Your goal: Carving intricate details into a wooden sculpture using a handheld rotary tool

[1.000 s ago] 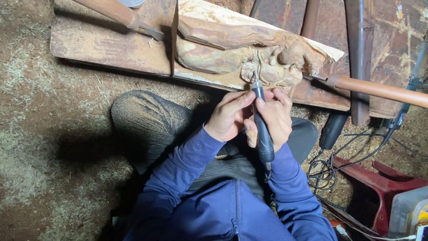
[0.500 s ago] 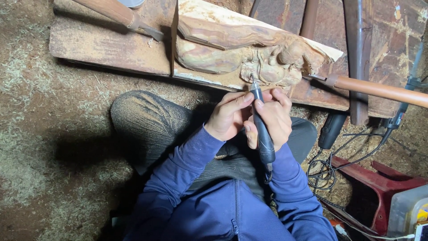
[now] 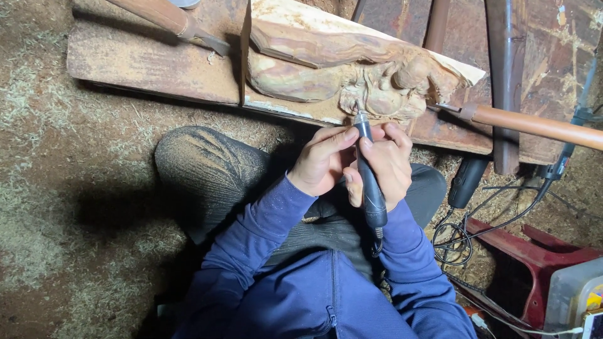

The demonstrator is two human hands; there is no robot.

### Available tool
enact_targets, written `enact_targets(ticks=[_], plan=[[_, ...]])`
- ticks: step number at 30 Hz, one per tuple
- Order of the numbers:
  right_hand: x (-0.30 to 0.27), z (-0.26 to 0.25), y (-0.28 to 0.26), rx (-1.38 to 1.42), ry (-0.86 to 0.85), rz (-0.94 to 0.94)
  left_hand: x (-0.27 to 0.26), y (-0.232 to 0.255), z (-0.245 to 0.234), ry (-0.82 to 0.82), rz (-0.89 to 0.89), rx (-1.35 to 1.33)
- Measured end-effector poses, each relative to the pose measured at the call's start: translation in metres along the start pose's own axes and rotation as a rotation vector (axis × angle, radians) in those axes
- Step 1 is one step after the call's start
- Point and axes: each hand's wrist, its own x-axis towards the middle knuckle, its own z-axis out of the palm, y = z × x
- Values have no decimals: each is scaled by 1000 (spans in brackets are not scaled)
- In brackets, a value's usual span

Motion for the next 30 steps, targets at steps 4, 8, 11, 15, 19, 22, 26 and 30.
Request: enact_targets(ticks=[4, 8, 11, 15, 19, 22, 26, 30], plan=[[4, 1, -3, 2, -7, -2, 1, -3, -4, 3, 3, -36], [3, 0, -4, 11, -12, 1, 1, -5, -7, 7, -1, -53], [2, 0, -2, 8, -6, 4, -1, -3, -3, 22, 6, -58], [1, 0, -3, 13, -7, 2, -1, -6, -7, 38, 5, -69], [1, -2, -2, 24, -9, -2, -1, -5, -2, 35, 11, -103], [1, -2, -3, 24, -2, -5, -1, -4, 2, 35, 10, -98], [-3, -6, -2, 25, 18, -8, -1, 0, 8, 24, -5, -27], [-3, -10, 3, 52, 40, -4, -7, 10, 25, -4, 11, 29]])
